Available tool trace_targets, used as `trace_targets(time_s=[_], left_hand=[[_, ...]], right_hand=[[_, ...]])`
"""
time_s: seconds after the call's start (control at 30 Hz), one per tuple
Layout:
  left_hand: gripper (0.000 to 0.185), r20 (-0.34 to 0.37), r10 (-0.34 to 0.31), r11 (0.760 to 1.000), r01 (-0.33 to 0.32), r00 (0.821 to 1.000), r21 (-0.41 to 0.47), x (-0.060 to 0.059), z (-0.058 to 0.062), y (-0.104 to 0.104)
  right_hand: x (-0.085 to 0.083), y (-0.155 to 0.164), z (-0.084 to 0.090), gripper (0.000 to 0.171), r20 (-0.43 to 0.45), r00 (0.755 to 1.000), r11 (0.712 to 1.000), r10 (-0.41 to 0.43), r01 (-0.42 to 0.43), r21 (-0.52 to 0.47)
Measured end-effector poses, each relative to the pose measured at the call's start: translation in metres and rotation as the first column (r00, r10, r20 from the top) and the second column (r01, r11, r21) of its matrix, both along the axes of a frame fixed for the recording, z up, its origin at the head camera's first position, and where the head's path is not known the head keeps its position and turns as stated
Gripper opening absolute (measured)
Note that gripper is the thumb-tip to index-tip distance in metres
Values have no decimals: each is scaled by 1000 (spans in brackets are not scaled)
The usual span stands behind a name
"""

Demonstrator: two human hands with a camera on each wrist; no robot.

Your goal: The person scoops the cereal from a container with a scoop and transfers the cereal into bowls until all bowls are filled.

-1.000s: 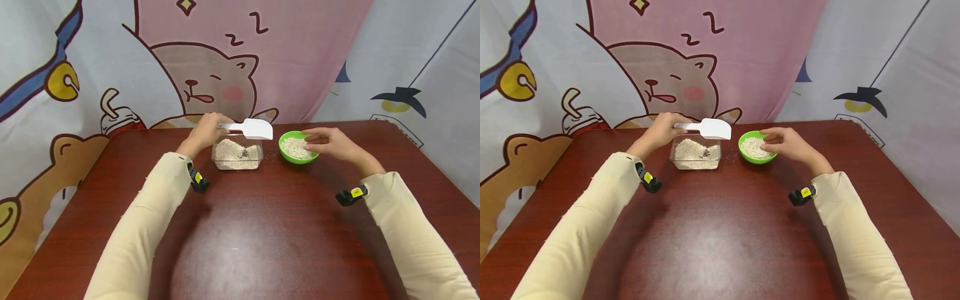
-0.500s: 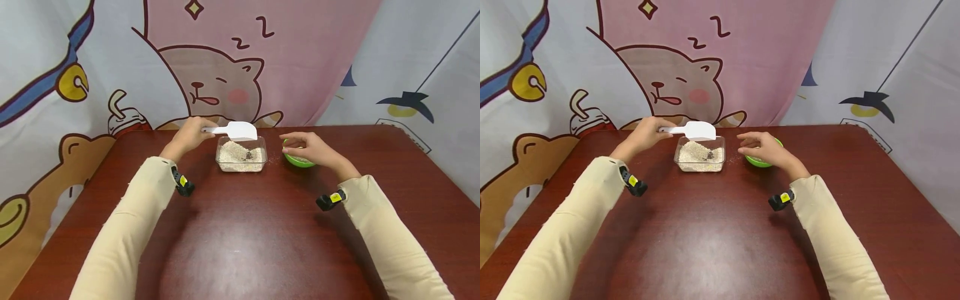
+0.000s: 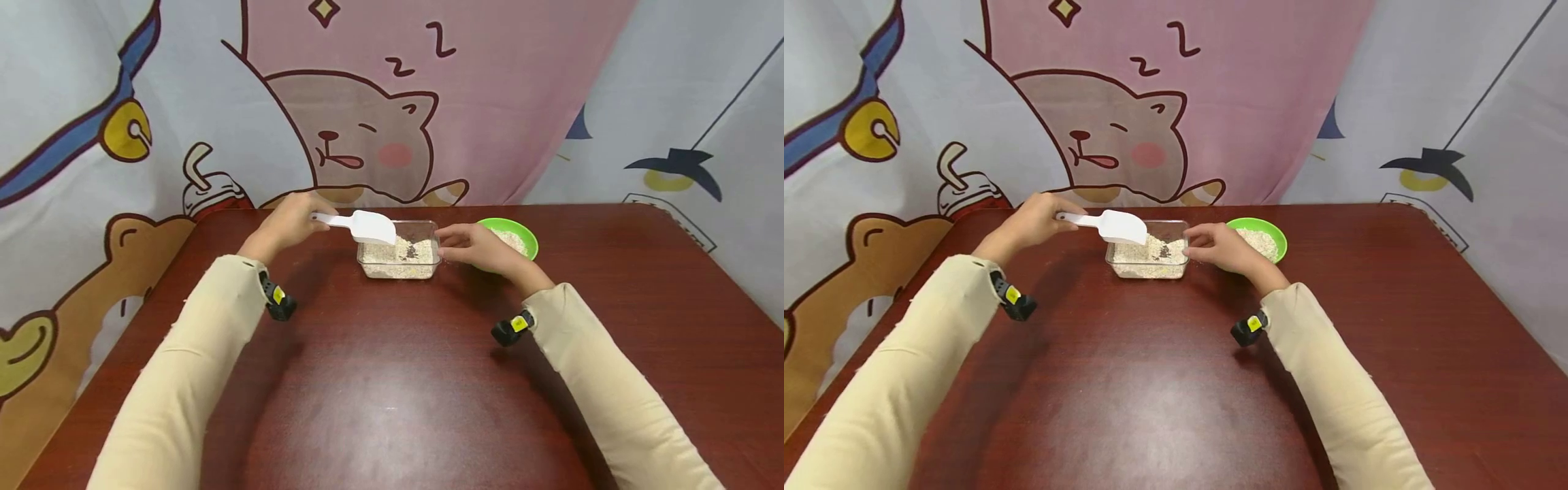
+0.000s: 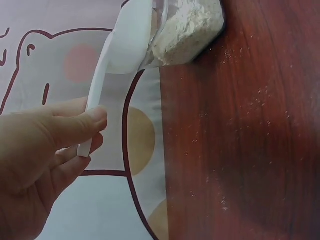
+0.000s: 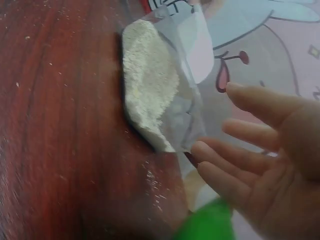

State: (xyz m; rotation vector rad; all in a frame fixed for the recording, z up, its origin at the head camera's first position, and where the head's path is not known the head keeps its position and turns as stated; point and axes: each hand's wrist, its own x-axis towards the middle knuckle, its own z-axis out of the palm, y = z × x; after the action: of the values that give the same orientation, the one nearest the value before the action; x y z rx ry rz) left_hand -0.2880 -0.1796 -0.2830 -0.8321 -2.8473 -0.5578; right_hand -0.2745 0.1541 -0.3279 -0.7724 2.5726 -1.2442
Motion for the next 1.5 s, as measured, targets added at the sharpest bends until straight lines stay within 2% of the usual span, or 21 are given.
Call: trace_targets(time_s=[0.1,0.23,0.43,0.63,0.77,0.97,1.17,1.4,1.5], left_hand=[[24,33,37,999,-35,999,-39,0,5,-1],[26,53,40,996,-36,998,-81,-2,12,2],[24,-4,3,990,-3,1000,-143,-1,23,11],[24,-88,-5,967,-17,996,-255,2,34,23],[16,-129,-13,941,-31,992,-336,3,39,31],[14,-153,-9,875,-66,988,-480,4,45,48],[19,-168,-21,834,-76,986,-546,5,45,60],[26,-130,-36,784,-53,991,-619,3,42,70],[27,-108,-40,770,-39,993,-637,2,40,72]], right_hand=[[-1,-6,-4,43,1,1000,1000,-4,4,-5],[-4,-10,-12,44,-40,998,999,-40,41,18],[-4,-13,-15,47,-80,995,996,-52,57,62],[-3,-15,-15,48,-82,994,995,-65,71,74],[-4,-16,-15,48,-80,995,995,-65,71,73],[-4,-15,-16,48,-72,995,994,-71,76,73],[-4,-14,-16,47,-72,995,995,-70,75,69],[-2,-15,-15,47,-81,994,994,-73,78,70],[0,-15,-14,47,-83,994,994,-76,82,68]])
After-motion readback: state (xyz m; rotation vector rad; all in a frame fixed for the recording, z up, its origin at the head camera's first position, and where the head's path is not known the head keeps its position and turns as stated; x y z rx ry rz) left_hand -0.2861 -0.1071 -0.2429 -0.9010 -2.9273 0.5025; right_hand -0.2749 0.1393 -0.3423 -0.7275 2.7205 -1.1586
